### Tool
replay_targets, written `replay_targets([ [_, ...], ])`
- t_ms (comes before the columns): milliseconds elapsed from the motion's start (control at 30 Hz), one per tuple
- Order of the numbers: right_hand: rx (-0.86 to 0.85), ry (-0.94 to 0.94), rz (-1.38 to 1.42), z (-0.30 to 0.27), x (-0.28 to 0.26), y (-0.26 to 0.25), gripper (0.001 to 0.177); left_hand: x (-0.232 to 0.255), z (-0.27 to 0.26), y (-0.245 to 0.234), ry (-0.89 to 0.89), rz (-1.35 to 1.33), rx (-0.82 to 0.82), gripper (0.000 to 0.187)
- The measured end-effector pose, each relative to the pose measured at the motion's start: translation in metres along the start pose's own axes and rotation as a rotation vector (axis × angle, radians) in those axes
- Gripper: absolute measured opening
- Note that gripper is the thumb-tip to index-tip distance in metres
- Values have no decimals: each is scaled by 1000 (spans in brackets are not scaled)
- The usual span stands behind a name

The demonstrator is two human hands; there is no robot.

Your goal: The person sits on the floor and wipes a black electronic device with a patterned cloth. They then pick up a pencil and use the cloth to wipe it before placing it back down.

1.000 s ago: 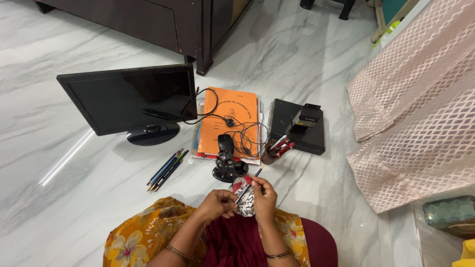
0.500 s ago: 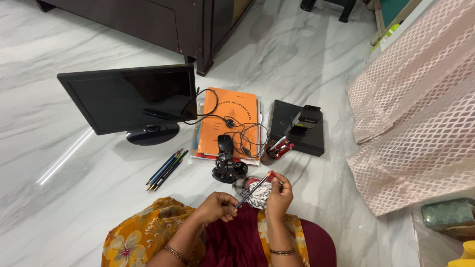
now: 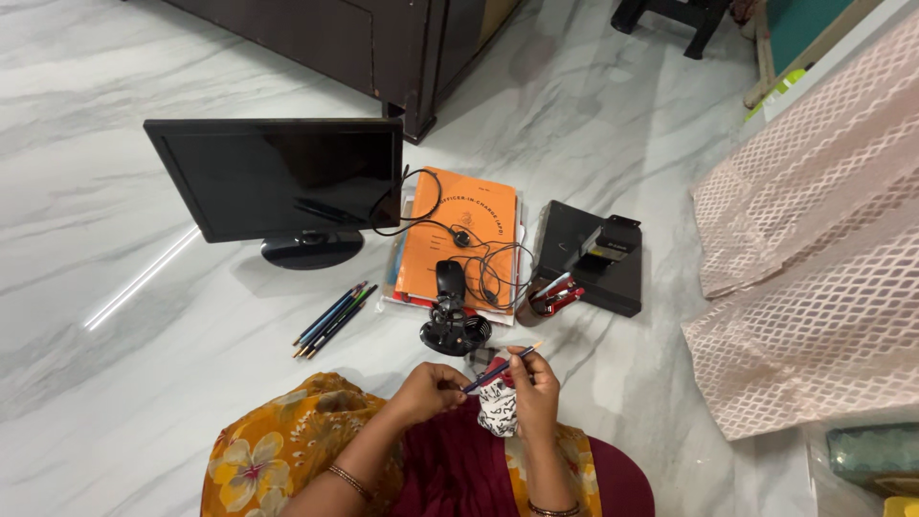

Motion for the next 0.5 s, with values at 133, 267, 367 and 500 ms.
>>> replay_targets([
  [133,46,-108,-170,-5,-13,-2,18,54,-17,-9,300,282,295,16],
  [267,53,-339,-323,-19,-44,7,16,111,-44,-3,658,523,582,18],
  [367,62,-422,-388,-30,-59,18,15,116,-38,4,592,390,522,17],
  [500,68,-535,-597,-38,-77,33,15,115,-32,13,603,300,464,26],
])
Point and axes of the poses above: each hand's wrist, its own z-axis towards the middle knuckle, its own y-axis out of the palm, x = y × z, the point moved 8 cm from there along z, towards the middle knuckle, and after that the axes turned 3 degrees about -z, right-handed, at the moved point
